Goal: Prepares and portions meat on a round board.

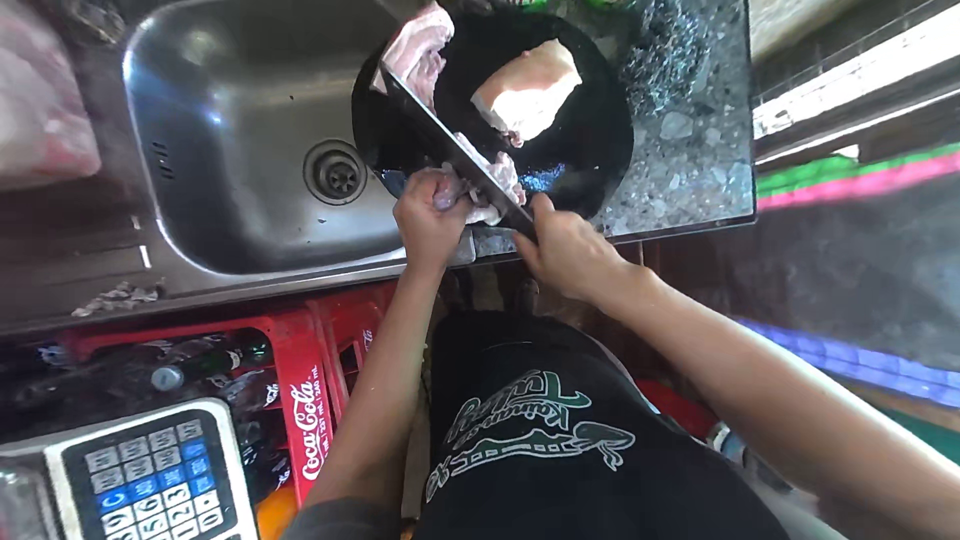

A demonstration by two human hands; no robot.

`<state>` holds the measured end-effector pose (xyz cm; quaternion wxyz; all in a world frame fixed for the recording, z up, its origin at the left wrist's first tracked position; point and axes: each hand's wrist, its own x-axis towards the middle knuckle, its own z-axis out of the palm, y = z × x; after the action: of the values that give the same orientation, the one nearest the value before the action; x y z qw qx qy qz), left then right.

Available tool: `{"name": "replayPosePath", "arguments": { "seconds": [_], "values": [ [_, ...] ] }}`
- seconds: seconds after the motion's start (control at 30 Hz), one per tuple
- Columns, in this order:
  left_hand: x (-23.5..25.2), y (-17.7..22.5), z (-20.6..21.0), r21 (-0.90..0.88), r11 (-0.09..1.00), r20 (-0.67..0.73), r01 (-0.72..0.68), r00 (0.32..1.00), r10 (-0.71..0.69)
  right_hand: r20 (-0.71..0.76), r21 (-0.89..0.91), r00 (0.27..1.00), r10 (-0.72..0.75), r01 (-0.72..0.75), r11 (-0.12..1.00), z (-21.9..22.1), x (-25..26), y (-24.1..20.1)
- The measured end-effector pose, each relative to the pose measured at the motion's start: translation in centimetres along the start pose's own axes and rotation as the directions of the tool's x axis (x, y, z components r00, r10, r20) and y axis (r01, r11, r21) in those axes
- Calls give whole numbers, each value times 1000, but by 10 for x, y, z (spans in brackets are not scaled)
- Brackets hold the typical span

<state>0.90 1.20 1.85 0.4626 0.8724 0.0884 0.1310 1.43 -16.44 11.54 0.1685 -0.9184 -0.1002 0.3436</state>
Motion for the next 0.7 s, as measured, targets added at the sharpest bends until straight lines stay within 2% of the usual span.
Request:
{"name": "replayPosePath", "arguments": {
  "seconds": [0.13,0.3,0.43,0.53,0.63,0.7],
  "values": [
    [14,-3,-12,53,998,12,44,999,-45,-89,-7,995,-48,48,999,8,-30,41],
    [20,0,-18,63,988,2,138,990,-139,-45,-48,999,-8,6,999,0,-60,77],
    [29,1,-30,39,982,82,185,979,-188,-154,17,981,-118,122,992,-17,-62,92],
    [39,-5,-42,34,993,169,117,978,-121,-327,142,941,-91,143,979,-24,-51,95],
    [48,-17,-51,29,1000,206,-2,978,-4,-436,231,899,27,83,969,-33,-16,96],
    [55,-24,-58,54,998,231,29,972,-40,-464,293,884,56,94,951,-37,13,107]
  ]
}}
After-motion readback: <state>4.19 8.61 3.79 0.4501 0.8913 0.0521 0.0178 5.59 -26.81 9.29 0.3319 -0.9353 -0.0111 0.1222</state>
